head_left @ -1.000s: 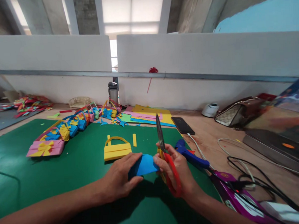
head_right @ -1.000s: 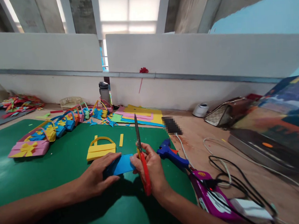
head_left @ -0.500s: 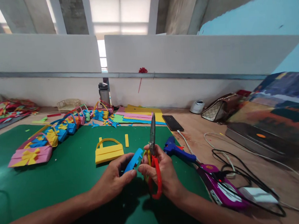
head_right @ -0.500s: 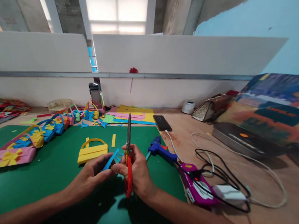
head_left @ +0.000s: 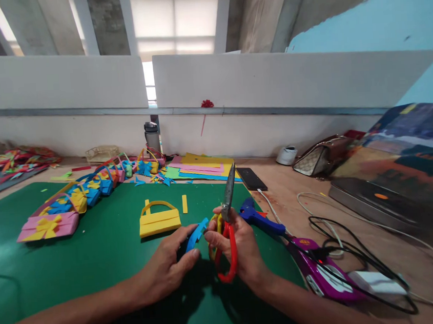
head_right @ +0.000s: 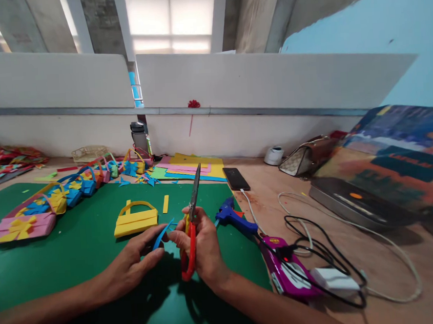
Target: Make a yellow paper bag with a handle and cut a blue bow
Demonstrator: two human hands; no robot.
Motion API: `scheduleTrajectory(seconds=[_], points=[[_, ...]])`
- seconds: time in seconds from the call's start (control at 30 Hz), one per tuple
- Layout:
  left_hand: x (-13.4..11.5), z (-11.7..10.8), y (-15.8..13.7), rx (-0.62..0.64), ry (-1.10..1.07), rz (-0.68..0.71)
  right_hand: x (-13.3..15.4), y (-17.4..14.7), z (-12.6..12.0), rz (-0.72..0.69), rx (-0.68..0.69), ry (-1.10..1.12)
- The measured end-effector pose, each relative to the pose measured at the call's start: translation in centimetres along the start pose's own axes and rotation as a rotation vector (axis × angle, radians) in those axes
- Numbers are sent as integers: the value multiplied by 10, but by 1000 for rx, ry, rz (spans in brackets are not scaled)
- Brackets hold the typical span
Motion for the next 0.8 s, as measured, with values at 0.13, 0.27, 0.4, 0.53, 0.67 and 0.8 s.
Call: scheduleTrajectory(seconds=[0.13,0.27,0.4,0.53,0.67,0.8], points=[[-1,-1,-1,7,193,85,5,-1,0,-23,9,39],[3,-5,-1,-9,418,167,10,-1,-2,5,-18,69],[6,-9,1,-37,538,218,9,1,-1,51,9,72],[5,-11,3,-50,585,253,8,1,-2,47,12,15],[3,-11,3,-41,583,251,9,1,-2,44,1,5],[4,-10,4,-4,510,173,9,3,-3,26,-15,-10]])
Point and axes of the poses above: each hand's wrist, its own y-axis towards the middle knuckle, its own z-axis out of the palm, x = y × z, the point moved 7 cm from there along y, towards the middle knuckle, and after that the axes turned 1 degree about y, right-handed, at the moved point
